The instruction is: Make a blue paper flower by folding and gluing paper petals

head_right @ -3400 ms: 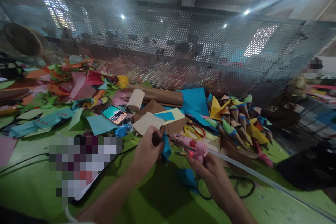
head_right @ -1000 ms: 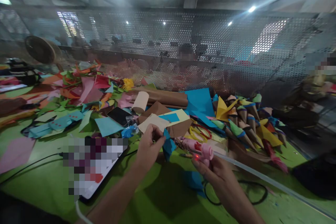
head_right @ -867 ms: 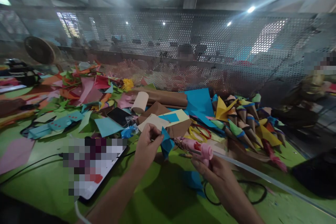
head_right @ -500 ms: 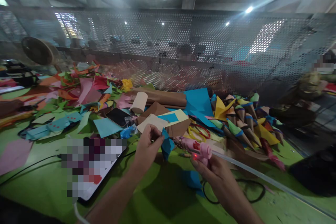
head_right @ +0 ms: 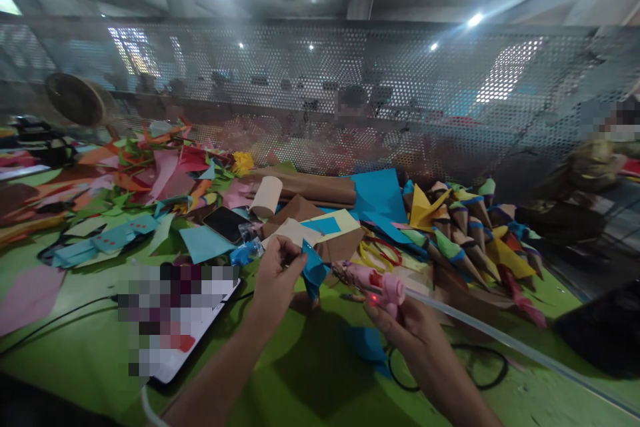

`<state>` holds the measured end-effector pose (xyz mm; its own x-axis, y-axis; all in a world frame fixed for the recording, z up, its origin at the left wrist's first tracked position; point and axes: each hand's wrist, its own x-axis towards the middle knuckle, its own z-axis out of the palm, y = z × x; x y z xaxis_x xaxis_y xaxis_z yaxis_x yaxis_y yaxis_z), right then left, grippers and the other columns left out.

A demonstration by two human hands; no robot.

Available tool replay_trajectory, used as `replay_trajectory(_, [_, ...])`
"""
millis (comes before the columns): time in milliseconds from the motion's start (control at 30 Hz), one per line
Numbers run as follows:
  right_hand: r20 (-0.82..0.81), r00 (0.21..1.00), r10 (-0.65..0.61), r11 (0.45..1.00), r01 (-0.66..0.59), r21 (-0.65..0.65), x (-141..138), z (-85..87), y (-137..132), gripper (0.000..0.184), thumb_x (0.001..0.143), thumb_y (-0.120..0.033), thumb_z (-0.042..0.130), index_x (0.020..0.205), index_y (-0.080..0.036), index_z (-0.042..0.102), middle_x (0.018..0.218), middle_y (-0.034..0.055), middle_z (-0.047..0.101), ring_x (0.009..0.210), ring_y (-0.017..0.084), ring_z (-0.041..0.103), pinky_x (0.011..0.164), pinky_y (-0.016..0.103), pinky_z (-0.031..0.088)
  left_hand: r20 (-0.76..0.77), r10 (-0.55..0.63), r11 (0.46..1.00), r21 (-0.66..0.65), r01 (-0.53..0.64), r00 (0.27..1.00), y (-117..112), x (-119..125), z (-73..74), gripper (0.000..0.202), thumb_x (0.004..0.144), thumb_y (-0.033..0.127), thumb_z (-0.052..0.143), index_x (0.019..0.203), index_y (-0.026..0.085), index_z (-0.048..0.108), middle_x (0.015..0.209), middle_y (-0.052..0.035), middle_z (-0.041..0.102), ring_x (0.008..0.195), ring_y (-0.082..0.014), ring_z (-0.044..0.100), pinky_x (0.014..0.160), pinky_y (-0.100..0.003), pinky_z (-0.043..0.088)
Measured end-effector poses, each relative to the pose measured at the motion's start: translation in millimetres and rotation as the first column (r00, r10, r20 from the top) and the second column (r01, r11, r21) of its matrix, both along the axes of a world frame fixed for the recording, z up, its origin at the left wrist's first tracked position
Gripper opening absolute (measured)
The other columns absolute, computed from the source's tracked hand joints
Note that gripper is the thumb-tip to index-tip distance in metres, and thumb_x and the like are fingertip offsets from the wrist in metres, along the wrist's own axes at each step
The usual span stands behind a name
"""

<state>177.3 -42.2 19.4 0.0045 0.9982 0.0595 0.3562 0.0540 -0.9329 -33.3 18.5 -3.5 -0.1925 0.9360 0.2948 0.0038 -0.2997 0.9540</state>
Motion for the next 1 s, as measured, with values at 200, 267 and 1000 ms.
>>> replay_trajectory(200, [0.011,1.000,0.016,1.000,-0.016,-0.009,1.4,-0.2,0.2,0.042,0.077,-0.060,0.067,0.069,-0.021,0.053,0.059,-0.0030,0.042,0.054,0.013,0.036,0.047,0.024,0.033,0.010,-0.005,1.000,0.000,0.005,1.000,-0.5,0.7,0.8,0.014,0.080,0.016,0.058,0.079,0.021,0.045,0.077,0.0036,0.047,0.069,-0.0116,0.047,0.066,-0.024,0.039])
replay_trajectory(267, [0.017,1.000,0.011,1.000,-0.011,-0.011,1.4,0.5,0.1,0.042,0.077,-0.060,0.067,0.068,-0.021,0.054,0.059,-0.0031,0.042,0.054,0.013,0.035,0.047,0.025,0.033,0.022,0.008,1.000,-0.001,-0.008,1.000,0.4,-0.5,0.9,0.015,0.080,0.017,0.059,0.079,0.021,0.045,0.077,0.0035,0.048,0.070,-0.0116,0.048,0.066,-0.024,0.039])
replay_trajectory(1000, [0.040,0.999,0.013,1.000,-0.013,-0.010,0.2,2.1,-0.9,0.049,0.077,-0.067,0.063,0.067,-0.021,0.051,0.059,-0.0033,0.039,0.054,0.013,0.034,0.046,0.025,0.032,0.103,0.027,1.000,-0.012,-0.026,0.994,2.6,-3.5,2.3,0.016,0.079,0.020,0.058,0.079,0.022,0.043,0.077,0.0038,0.047,0.071,-0.0118,0.048,0.066,-0.024,0.039])
